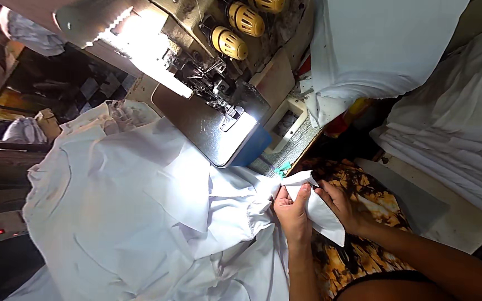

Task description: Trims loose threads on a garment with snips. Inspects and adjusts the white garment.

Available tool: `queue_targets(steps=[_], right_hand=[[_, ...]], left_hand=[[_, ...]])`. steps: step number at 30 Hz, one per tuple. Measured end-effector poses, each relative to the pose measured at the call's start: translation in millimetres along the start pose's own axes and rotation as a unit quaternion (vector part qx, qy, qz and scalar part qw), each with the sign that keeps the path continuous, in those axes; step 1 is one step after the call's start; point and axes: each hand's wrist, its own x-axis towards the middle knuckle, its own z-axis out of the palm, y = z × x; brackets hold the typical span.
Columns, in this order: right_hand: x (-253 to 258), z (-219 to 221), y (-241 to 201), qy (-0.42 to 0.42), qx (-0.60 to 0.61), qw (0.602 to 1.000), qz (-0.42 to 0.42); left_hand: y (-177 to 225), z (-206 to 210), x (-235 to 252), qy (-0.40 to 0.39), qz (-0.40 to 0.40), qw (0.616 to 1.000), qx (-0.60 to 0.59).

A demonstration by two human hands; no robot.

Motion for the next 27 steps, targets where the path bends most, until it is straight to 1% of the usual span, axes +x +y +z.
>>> queue_targets(steps=[3,8,13,19,27], right_hand=[[-1,5,-1,0.015,0.013,1.000,0.015],[-2,10,-9,0.018,0.038,0.997,0.067],[-4,16,-20,0.040,0.080,0.986,0.141],[-8,25,-13,0.063,0.092,0.988,0.108],[-9,25,-14,0.065,0.099,0.987,0.108]], left_hand=[[-2,1,0,0.009,0.014,1.000,0.019],[-4,0,2,0.010,0.021,1.000,0.021],[-4,0,1,0.006,0.020,1.000,0.021],[-3,-1,1,0.002,0.028,0.999,0.036],[-3,-2,2,-0.010,0.027,0.999,0.038]])
